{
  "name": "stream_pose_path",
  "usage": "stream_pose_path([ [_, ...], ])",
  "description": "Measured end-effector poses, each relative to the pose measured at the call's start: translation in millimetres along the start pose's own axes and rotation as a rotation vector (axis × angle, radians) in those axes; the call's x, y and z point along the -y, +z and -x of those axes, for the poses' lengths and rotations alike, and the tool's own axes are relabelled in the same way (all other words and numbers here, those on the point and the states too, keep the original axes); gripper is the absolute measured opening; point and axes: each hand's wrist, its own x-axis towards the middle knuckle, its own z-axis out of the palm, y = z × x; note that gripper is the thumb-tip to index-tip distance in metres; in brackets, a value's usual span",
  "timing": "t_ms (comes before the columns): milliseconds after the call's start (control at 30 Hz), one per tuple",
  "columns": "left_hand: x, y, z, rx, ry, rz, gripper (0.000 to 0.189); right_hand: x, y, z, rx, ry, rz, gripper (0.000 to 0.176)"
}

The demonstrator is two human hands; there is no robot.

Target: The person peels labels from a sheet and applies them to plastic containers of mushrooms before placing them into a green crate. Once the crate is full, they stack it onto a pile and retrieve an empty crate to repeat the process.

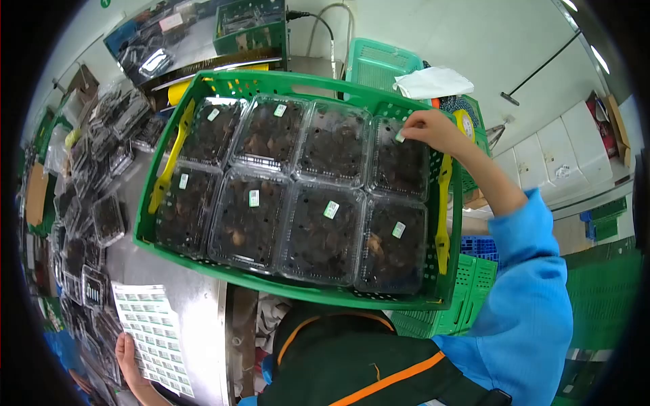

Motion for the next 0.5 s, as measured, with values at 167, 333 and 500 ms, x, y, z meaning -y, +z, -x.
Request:
stream_pose_path([
  [167, 51, -68, -11, -0.167, -0.156, 0.004, 0.027, 31, 4, -38, 0.08, -0.098, 0.258, 0.042],
  [333, 37, -70, -25, -0.48, -0.204, -0.409, 0.035, 62, 76, -97, 0.418, -0.03, -0.374, 0.037],
  [500, -15, -21, -113, -0.123, 0.108, -0.63, 0.045, 41, 23, -62, -0.49, -0.574, 0.377, 0.037],
])
